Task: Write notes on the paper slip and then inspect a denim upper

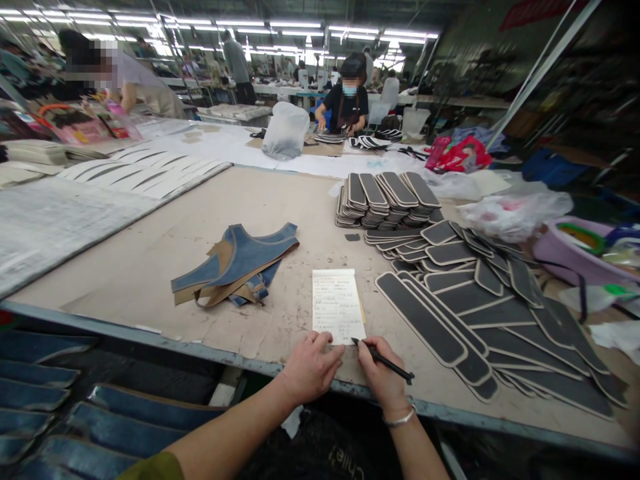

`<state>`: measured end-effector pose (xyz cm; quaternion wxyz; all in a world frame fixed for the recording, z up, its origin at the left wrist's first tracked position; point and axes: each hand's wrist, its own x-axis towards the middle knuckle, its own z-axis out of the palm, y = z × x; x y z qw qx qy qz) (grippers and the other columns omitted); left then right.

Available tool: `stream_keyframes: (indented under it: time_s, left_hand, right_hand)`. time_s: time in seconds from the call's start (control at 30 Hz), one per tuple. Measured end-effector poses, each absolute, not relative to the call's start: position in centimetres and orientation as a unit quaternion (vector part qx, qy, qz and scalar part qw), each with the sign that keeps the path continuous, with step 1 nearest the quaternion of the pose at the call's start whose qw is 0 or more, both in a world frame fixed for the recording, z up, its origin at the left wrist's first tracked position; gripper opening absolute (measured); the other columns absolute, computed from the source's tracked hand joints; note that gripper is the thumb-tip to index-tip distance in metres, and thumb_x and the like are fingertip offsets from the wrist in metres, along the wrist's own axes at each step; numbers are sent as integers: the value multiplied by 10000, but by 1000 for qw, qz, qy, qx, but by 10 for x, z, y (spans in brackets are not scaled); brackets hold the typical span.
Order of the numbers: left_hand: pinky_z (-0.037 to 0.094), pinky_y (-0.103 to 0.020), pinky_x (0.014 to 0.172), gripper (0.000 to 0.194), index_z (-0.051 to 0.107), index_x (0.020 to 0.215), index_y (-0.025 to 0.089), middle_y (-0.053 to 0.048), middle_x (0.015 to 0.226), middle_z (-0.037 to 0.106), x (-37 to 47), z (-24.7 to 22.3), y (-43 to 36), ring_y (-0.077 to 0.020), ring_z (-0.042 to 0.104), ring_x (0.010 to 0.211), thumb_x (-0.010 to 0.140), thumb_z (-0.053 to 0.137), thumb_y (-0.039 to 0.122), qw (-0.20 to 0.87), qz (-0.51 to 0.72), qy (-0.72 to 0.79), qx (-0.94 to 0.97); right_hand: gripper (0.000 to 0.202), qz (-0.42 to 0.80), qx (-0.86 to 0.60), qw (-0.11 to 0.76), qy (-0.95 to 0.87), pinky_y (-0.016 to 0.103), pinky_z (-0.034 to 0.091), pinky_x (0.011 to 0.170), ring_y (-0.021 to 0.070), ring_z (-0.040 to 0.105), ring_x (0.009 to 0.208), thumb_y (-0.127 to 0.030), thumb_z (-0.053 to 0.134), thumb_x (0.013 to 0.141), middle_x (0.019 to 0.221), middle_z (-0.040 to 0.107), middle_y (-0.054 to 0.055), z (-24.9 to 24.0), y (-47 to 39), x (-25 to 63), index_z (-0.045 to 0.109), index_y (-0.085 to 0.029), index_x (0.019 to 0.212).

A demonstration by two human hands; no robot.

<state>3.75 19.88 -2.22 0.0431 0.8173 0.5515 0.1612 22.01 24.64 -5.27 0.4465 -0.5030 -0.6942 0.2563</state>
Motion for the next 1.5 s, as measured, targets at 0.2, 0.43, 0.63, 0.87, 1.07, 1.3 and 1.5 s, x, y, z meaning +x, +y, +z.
stream_keyframes:
  time_s: [0.2, 0.43, 0.63, 0.87, 1.07, 1.3, 1.5]
  left_hand:
    - [451, -424, 834, 316, 511, 1201, 269, -93, 1059, 464, 37, -22, 198, -249, 454, 950, 924, 371, 328, 45, 160, 550, 819]
    - [456, -422, 818, 314, 507, 1202, 276, -89, 1055, 468, 37, -23, 198, -251, 454, 939, 920, 379, 325, 38, 152, 556, 816]
    - [456, -426, 827, 320, 499, 1212, 271, -90, 1051, 466, 37, -24, 197, -255, 452, 951, 918, 385, 324, 39, 156, 552, 818]
    - [461, -426, 835, 311, 514, 1197, 266, -93, 1052, 471, 37, -23, 198, -250, 456, 955, 917, 388, 319, 39, 164, 551, 817]
    - [462, -429, 838, 315, 515, 1203, 272, -93, 1046, 474, 38, -23, 198, -253, 457, 962, 914, 396, 317, 42, 168, 553, 815]
    - [459, -426, 832, 312, 516, 1199, 270, -92, 1053, 472, 38, -22, 198, -252, 457, 954, 915, 397, 314, 41, 162, 552, 817]
    - [454, -426, 825, 305, 519, 1188, 269, -90, 1042, 477, 39, -23, 198, -256, 452, 947, 918, 384, 315, 37, 159, 554, 817]
  right_hand:
    - [226, 238, -505, 444, -701, 244, 450, 598, 136, 572, 594, -424, 564, 858, 693, 624, -26, -53, 247, 220, 605, -205, 820]
    - [217, 229, -506, 441, -705, 251, 448, 616, 144, 577, 614, -416, 561, 857, 702, 625, -24, -52, 248, 218, 602, -207, 817]
    - [213, 235, -504, 439, -706, 249, 445, 607, 142, 565, 601, -416, 563, 851, 677, 611, -33, -53, 247, 219, 602, -213, 802]
    - [222, 237, -504, 438, -706, 247, 438, 588, 137, 552, 582, -416, 555, 853, 662, 600, -32, -52, 247, 220, 600, -207, 791]
    - [240, 226, -503, 438, -710, 256, 445, 600, 151, 567, 595, -421, 553, 853, 675, 614, -12, -51, 247, 220, 610, -195, 798]
    - [254, 215, -521, 449, -694, 254, 445, 593, 150, 579, 597, -436, 540, 865, 690, 625, -7, -53, 247, 220, 607, -196, 813]
    - [236, 216, -510, 450, -701, 245, 451, 611, 141, 586, 609, -420, 548, 861, 700, 630, -14, -54, 247, 220, 607, -197, 809]
